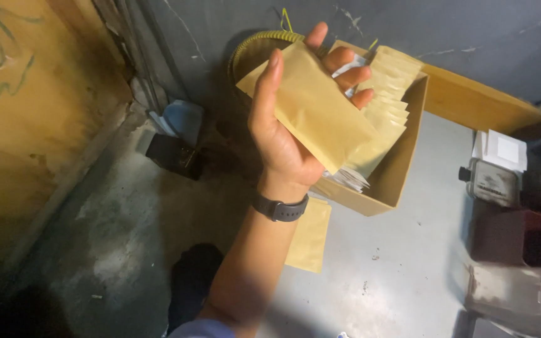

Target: The person places small white packets inside larger paper envelopes by hand, then organizes the filled envelopes in a cardboard box.

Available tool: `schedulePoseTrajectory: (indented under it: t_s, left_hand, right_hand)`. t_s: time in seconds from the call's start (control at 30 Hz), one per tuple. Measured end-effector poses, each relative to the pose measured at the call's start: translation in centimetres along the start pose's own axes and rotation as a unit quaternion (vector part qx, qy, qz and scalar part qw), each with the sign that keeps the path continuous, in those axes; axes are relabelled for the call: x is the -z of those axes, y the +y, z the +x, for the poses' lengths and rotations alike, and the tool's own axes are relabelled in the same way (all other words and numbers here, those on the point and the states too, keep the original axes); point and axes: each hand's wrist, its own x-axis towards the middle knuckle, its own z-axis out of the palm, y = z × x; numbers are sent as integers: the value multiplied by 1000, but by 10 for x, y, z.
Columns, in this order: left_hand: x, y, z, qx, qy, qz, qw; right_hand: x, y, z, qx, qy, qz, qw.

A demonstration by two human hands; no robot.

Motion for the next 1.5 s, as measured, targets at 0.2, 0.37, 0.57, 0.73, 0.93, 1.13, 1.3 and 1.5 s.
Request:
schedulePoseTrajectory:
  t_s: [0.2, 0.37, 0.57, 0.73, 0.93, 1.13, 1.3, 1.5]
  left_hand:
    - [-1, 3, -2, -7, 10, 2, 1000]
    - [-6, 3, -1, -15, 40, 13, 999]
    - [-4, 4, -1, -9, 44, 4, 999]
    - [-2, 4, 1, -3, 39, -3, 999]
    - [-3, 4, 0, -4, 42, 1, 999]
    - [-2, 3, 1, 2, 37, -6, 999]
    - [-2, 5, 0, 0, 34, -5, 999]
    - [-1, 4, 1, 3, 43, -6, 999]
  right_hand:
    - [-32, 98, 63, -24, 1, -61, 998]
    - [-73, 205, 115, -166, -267, -262, 912]
    - [-74, 188, 130, -185, -361, -208, 890]
    - [-78, 197, 129, -168, -359, -231, 889]
    - [-80, 203, 127, -128, -366, -174, 905]
    - [-84, 230, 124, -76, -321, -223, 917]
    - [-81, 207, 126, -108, -310, -187, 926]
    - [-85, 215, 123, -108, -354, -166, 914]
